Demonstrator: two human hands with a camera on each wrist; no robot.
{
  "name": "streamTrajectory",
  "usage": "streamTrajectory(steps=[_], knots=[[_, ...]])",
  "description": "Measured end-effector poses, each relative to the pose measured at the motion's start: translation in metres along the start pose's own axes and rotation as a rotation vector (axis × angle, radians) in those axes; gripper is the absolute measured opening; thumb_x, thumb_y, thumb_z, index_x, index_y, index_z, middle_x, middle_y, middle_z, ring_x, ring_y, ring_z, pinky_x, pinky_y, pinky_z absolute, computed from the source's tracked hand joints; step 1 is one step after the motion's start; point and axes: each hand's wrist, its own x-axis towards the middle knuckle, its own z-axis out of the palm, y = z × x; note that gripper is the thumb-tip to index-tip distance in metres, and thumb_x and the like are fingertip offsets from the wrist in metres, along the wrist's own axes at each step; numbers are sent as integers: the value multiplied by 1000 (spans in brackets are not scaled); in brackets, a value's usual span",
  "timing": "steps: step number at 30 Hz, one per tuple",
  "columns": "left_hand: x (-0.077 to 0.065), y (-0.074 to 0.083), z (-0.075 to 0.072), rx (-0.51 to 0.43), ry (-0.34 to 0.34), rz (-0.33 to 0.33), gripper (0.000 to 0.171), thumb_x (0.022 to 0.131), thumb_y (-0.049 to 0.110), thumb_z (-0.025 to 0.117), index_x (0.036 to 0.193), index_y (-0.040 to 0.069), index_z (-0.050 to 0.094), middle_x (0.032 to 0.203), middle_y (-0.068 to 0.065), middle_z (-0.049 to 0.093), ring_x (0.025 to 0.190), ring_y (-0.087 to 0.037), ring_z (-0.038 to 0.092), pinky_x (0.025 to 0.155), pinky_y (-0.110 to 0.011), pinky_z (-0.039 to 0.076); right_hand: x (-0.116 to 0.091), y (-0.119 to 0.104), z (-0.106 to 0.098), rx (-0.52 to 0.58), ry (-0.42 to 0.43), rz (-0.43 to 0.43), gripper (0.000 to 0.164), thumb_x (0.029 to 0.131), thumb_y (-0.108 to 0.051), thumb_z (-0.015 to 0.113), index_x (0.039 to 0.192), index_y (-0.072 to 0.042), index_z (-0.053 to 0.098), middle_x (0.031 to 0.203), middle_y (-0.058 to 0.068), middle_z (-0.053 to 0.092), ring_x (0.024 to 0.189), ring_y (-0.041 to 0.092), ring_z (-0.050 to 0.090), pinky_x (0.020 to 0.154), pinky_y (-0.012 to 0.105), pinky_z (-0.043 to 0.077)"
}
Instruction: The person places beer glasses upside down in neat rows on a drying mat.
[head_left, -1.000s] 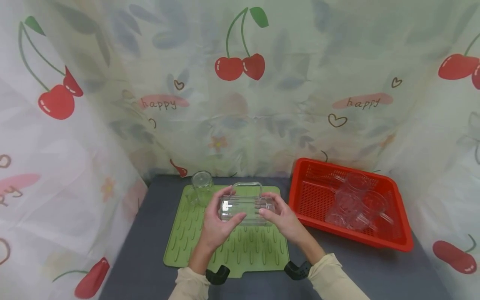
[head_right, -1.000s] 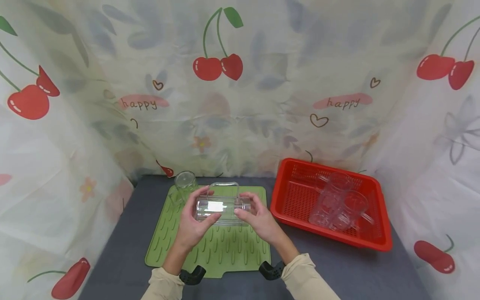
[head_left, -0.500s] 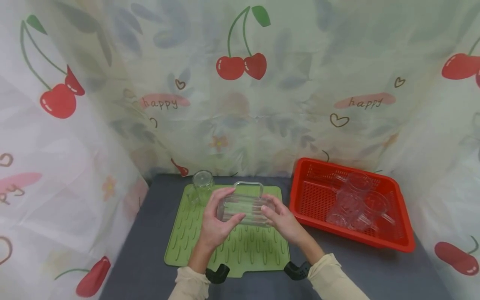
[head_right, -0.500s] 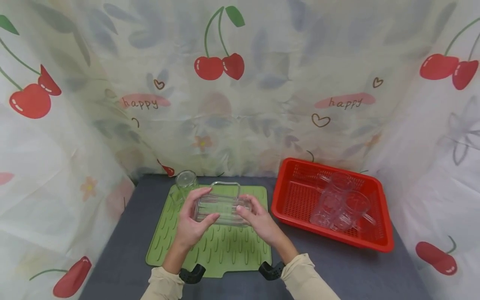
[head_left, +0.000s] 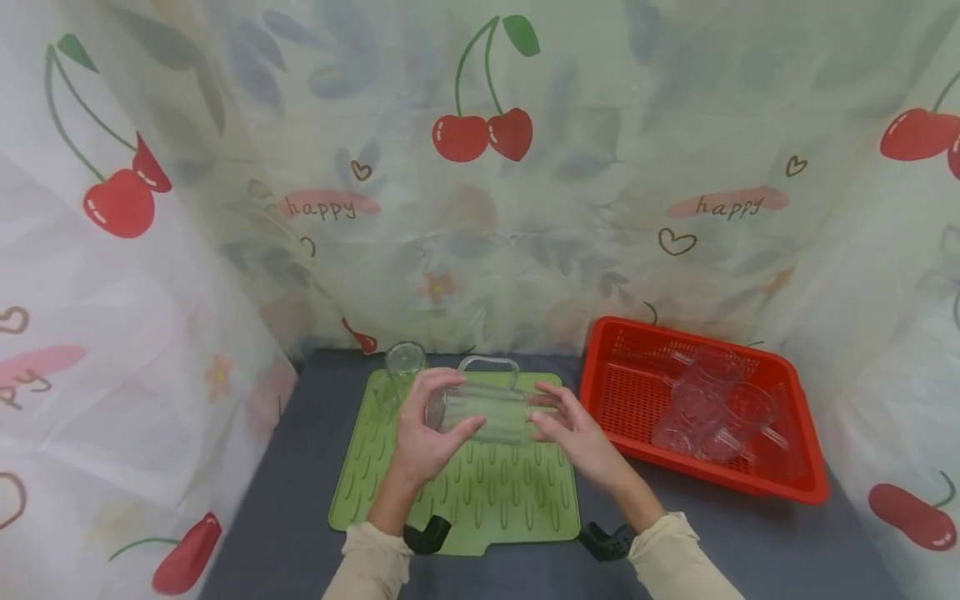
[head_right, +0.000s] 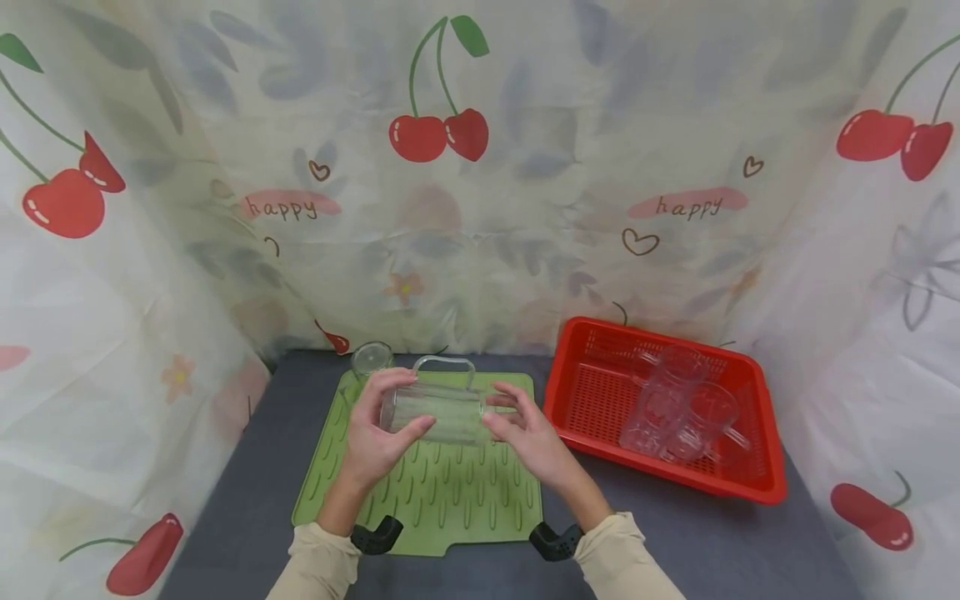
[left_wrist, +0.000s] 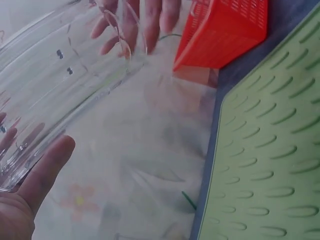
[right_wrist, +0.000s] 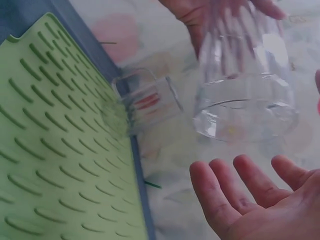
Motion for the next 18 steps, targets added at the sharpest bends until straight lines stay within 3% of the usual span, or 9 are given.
streamTrajectory(steps=[4,11,18], knots=[[4,-1,-3,70,-14,-52,52,77,13,89,123,10,66,130,-8,61,123,-21,57,109,-34,47,-8,-3,-8,-32,21,-17,58,105,-34,57,156,-22,31,152,14,46,136,34,54,102,35,57],[16,-6,0,242,-9,-102,52,79,24,89,126,24,67,135,-3,59,124,-22,57,104,-49,50,-15,1,-20,-26,67,-59,54,106,-26,57,154,-16,35,148,16,49,121,-2,61,97,22,56],[25,-12,5,380,-22,-165,53,81,35,87,129,31,66,139,2,55,124,-21,58,95,-49,56,-19,5,-30,-45,118,-59,53,105,-26,58,152,-12,37,146,18,50,119,-5,61,97,26,58]])
